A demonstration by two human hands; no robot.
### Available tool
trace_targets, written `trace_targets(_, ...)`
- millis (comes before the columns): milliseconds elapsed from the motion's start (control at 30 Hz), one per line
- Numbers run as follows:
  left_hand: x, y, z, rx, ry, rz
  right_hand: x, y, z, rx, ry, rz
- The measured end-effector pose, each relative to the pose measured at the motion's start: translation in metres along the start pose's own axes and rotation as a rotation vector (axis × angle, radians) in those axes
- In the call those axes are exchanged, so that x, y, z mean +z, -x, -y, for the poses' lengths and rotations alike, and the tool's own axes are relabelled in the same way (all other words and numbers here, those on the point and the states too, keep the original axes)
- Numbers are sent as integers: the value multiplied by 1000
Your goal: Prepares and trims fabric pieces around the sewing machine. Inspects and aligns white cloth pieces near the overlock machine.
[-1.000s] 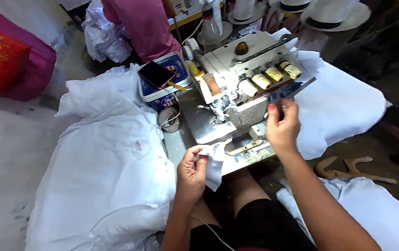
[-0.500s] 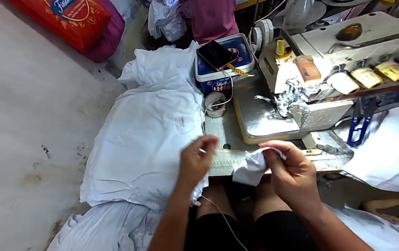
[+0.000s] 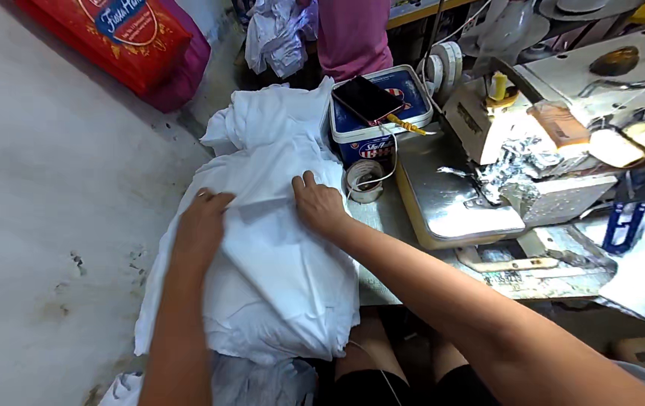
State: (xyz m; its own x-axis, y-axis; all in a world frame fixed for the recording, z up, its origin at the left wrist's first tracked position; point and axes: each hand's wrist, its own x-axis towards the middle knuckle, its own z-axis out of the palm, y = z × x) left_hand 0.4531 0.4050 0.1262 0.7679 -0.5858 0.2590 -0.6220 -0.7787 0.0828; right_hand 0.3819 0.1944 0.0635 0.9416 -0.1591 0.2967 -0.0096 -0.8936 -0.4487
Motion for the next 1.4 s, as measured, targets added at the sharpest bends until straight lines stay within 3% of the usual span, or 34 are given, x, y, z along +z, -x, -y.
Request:
trace_targets(67, -28, 40, 53, -2, 150, -61, -4, 8, 7, -68, -172, 15)
trace_targets(133, -39, 73, 79, -40, 483, -300, -12, 23, 25, -122, -456, 52)
trace_targets(200, -49, 72, 65, -54, 740, -641, -23, 41, 50, -181, -748, 36)
trace_targets(267, -72, 48, 21, -80, 756, -892, -42, 59, 67, -192, -1007, 4)
trace_targets(300, -84, 32, -6, -44, 705, -954, -55, 68, 69, -172, -1111, -3)
trace_targets(333, -88, 13, -19, 143, 653, -992, -67, 78, 65, -152, -1188, -17)
trace_targets(400, -93, -45, -17, 758, 415, -870, -83, 103, 44, -131, -1252, -133)
trace_targets(433, -92, -65, -54, 805, 430, -806, -88, 117, 28, -110, -1248, -207)
trace_targets(467, -82, -70, -116, 637, 589, -738, -92, 133, 9, -67, -1226, -260)
trace_targets(533, -57, -87, -186, 562, 499, -375, -92, 167, -30, 97, -1153, -358)
trace_targets(600, -9, -106, -226, 601, 394, -65, -91, 201, -65, 323, -1120, -437)
trace_targets(667, 33, -114, -255, 524, 355, 205, -90, 227, -90, 525, -1082, -512)
trace_targets(733, 55, -112, -279, 404, 350, 353, -88, 243, -107, 607, -1019, -585)
trace_targets(933, 57, -110, -322, 169, 214, 378, -86, 241, -127, 510, -899, -690)
trace_targets(1100, 82, -124, -325, 136, 164, 278, -75, 226, -137, 473, -800, -724)
trace_targets(1200, 70, -91, -321, 207, 129, 126, -70, 237, -147, 525, -778, -675)
trace_targets(1300, 63, -19, -307, 337, 423, -165, -74, 256, -147, 503, -686, -672)
trace_targets(1333, 64, 9, -306, 356, 594, -160, -75, 263, -142, 453, -683, -681)
trace_targets(1400, 67, 57, -302, 367, 993, 105, -78, 271, -131, 301, -731, -698)
